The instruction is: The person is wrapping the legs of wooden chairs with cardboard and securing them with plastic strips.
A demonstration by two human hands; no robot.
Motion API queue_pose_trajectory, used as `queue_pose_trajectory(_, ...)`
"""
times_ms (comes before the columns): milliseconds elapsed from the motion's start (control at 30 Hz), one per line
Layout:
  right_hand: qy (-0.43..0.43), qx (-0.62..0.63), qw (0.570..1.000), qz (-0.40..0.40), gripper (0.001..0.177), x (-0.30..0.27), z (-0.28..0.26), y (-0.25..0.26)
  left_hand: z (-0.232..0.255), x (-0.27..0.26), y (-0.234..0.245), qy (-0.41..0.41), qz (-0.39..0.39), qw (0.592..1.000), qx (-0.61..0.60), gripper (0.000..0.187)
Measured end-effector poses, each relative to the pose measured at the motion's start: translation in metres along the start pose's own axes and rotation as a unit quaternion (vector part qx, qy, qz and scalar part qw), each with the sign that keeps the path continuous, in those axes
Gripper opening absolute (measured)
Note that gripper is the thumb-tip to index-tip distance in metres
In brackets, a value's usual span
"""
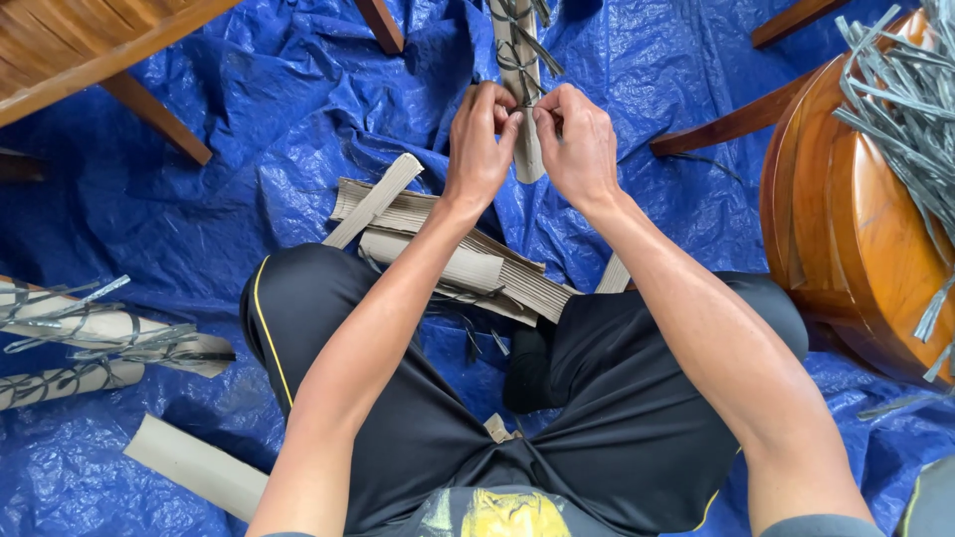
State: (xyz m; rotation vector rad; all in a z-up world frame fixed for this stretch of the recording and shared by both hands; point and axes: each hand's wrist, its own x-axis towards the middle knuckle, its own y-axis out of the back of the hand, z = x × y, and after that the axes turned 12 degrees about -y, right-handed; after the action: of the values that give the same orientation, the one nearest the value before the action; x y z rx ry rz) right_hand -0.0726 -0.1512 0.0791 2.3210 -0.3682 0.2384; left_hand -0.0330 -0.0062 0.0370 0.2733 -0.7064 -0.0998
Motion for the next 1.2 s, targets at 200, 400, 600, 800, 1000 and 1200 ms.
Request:
queue_pose_trajectory(200, -0.009, 0.043, 0.999, -0.003, 0.008, -0.003, -0.002, -0.006, 0.005, 0.003, 0.003, 0.024, 0.003, 0.999, 0.047, 0.011)
queue_pose_trajectory(400, -0.045, 0.109, 0.993, -0.008, 0.008, -0.005, 0.002, -0.017, -0.013, -0.004, -0.013, 0.064, 0.02, 0.997, 0.045, 0.012)
queue_pose_trajectory(600, -0.177, 0.205, 0.962, -0.028, 0.008, -0.01, -0.002, -0.025, -0.035, -0.011, -0.032, 0.263, 0.048, 0.958, -0.1, 0.017)
queue_pose_trajectory(800, -0.225, 0.26, 0.938, -0.044, 0.009, -0.019, 0.007, -0.035, -0.052, -0.019, -0.037, 0.379, 0.1, 0.836, -0.384, 0.018)
queue_pose_trajectory(1000, -0.315, 0.307, 0.892, -0.103, 0.012, -0.025, 0.007, -0.045, -0.041, -0.011, -0.024, 0.435, 0.077, 0.801, -0.403, 0.018)
queue_pose_trajectory(1200, -0.371, 0.301, 0.873, -0.096, 0.016, -0.016, 0.01, -0.046, -0.048, -0.012, -0.024, 0.437, 0.057, 0.795, -0.417, 0.016)
